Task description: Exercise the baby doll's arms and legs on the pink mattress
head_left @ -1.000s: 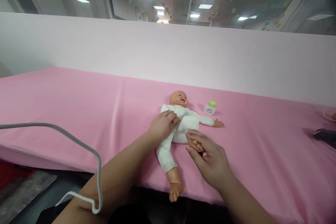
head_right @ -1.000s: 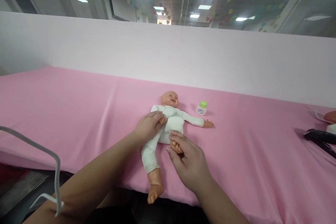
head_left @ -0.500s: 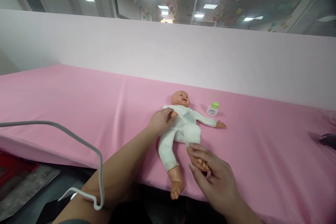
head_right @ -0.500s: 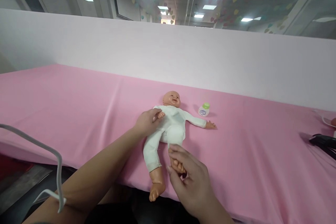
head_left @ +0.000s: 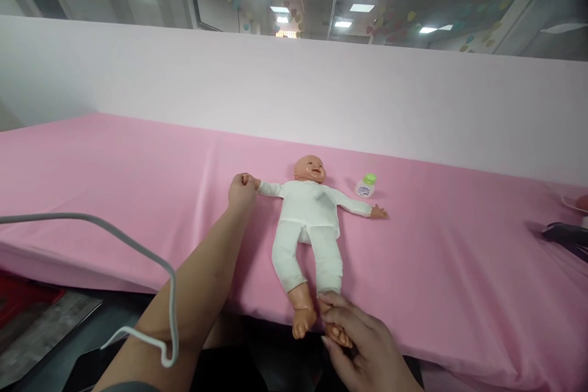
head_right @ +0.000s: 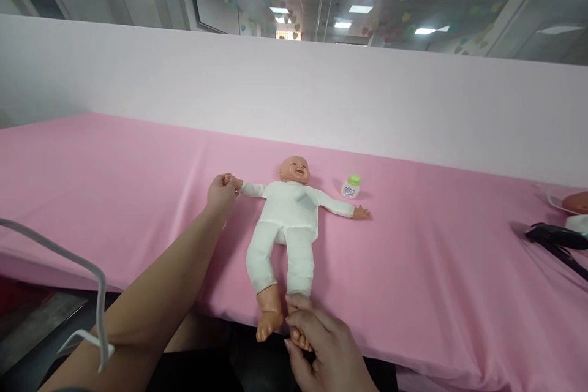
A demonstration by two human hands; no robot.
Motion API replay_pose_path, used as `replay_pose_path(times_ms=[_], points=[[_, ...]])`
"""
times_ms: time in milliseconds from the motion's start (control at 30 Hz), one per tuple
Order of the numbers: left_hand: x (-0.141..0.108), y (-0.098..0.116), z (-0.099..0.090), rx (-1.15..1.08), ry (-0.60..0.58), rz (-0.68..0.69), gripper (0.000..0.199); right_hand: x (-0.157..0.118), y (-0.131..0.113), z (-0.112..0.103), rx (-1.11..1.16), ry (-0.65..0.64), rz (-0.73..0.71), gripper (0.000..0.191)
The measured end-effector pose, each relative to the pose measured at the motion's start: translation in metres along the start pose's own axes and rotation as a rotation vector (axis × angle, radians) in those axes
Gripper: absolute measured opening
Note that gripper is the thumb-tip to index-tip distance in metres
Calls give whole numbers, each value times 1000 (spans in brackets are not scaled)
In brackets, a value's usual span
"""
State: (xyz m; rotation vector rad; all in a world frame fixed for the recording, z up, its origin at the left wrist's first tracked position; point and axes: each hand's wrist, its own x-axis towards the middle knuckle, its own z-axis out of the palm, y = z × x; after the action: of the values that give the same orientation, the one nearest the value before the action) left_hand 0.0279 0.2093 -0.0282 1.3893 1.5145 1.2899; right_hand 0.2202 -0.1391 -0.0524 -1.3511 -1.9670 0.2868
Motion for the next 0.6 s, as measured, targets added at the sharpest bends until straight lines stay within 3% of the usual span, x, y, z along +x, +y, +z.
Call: replay_pose_path(times_ms=[167, 300, 400, 467, 600], points=[[10, -10, -10, 193, -18, 12, 50, 9, -8, -7, 2, -86, 23, 32], [12, -11, -9, 363, -96, 78, 46, 13, -13, -10, 16, -83, 5, 40], [13, -14, -7, 470, -139, 106, 42, 9, -12, -11, 101, -42, 1, 56], [14, -15, -7, 530, -165, 108, 42, 6, -9, -13, 220, -24, 63, 59], [14, -14, -9, 642, -216, 122, 42, 5, 5, -22, 484, 116, 369, 31]])
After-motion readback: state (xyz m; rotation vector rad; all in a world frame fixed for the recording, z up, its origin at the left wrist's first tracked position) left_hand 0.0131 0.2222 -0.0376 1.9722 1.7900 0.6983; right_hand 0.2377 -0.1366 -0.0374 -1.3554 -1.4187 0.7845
